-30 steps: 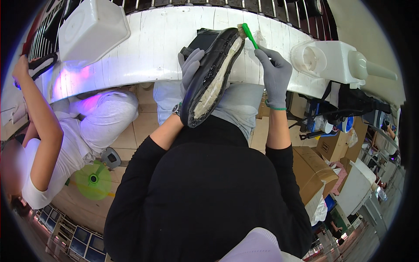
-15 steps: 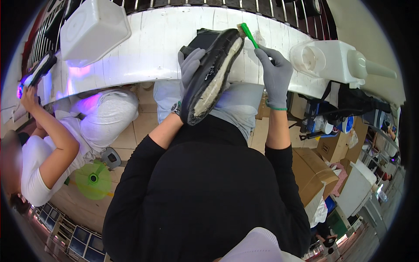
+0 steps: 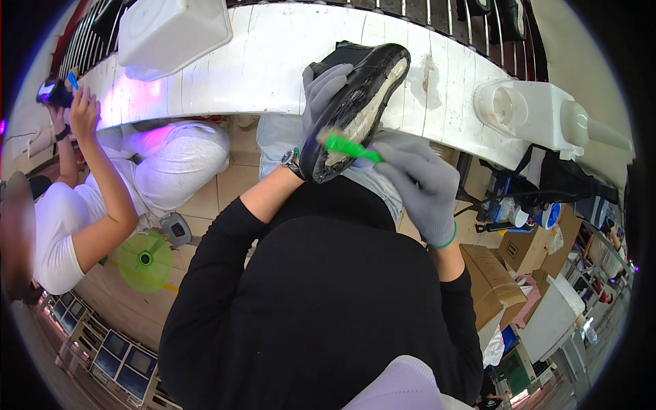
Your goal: The person is manufacturing shoes.
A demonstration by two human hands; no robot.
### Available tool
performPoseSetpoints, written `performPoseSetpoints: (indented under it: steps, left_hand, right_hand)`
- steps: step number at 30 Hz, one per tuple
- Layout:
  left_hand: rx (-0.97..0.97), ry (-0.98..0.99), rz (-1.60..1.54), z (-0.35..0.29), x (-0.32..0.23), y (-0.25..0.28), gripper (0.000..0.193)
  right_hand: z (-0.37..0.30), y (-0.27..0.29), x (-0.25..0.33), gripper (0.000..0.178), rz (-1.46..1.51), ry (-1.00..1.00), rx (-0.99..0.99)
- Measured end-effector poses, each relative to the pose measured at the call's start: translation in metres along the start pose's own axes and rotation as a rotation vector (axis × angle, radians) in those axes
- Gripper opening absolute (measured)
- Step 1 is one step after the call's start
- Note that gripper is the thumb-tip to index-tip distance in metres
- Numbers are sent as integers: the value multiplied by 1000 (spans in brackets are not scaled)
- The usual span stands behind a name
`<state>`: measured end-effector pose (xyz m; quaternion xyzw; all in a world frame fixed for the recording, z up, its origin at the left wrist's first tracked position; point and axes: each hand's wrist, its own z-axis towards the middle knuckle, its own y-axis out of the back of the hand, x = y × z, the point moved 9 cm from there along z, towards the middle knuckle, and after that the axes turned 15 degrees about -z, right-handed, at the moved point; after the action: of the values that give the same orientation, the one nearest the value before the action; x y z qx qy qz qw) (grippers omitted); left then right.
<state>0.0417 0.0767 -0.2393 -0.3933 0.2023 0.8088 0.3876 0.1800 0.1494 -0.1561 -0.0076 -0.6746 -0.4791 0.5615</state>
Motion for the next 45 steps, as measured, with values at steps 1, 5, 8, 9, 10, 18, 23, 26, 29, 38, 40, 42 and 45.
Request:
performPoseSetpoints:
  steps: [1, 5, 8, 9, 10, 18, 23, 26, 29, 38, 40, 42, 45]
  left_hand:
    - [-6, 41, 23, 0, 4, 1, 73]
    - [74, -72, 156, 10, -8, 2, 73]
    - [85, -34, 148, 12, -7, -1, 72]
    - [85, -37, 132, 13, -8, -3, 72]
    - [87, -43, 117, 16, -11, -4, 71]
    - [403, 101, 64, 54, -39, -9, 78]
    - [400, 512, -300, 60, -13, -5, 75]
    - [587, 283, -155, 87, -29, -3, 73]
    - [738, 534, -230, 90, -7, -6, 74]
    - [1032, 554, -293, 122, 12, -22, 60]
    - [984, 537, -297, 128, 10, -24, 61]
    - [973, 649, -374, 121, 15, -20, 67]
    - [936, 663, -270, 122, 9, -17, 75]
  right_hand:
    - [-3, -4, 12, 21, -79, 96, 70]
    - [3, 0, 15, 18, -120, 154, 67]
    - [14, 12, -25, 17, 12, -79, -56]
    - [13, 15, -29, 17, 13, -121, -85]
    - [13, 18, -32, 16, 17, -162, -117]
    - [7, 27, 35, 27, -102, 197, -99]
    - [27, 44, 51, 27, -145, 302, -159]
    - [44, 56, 58, 27, -243, 376, -206]
    - [62, 66, 65, 26, -334, 484, -249]
    - [85, 75, 93, 19, -747, 638, -125]
    - [91, 91, 65, 16, -293, 313, -149]
    - [79, 95, 56, 16, -250, 262, -255]
    - [54, 92, 21, 18, -79, 7, -414]
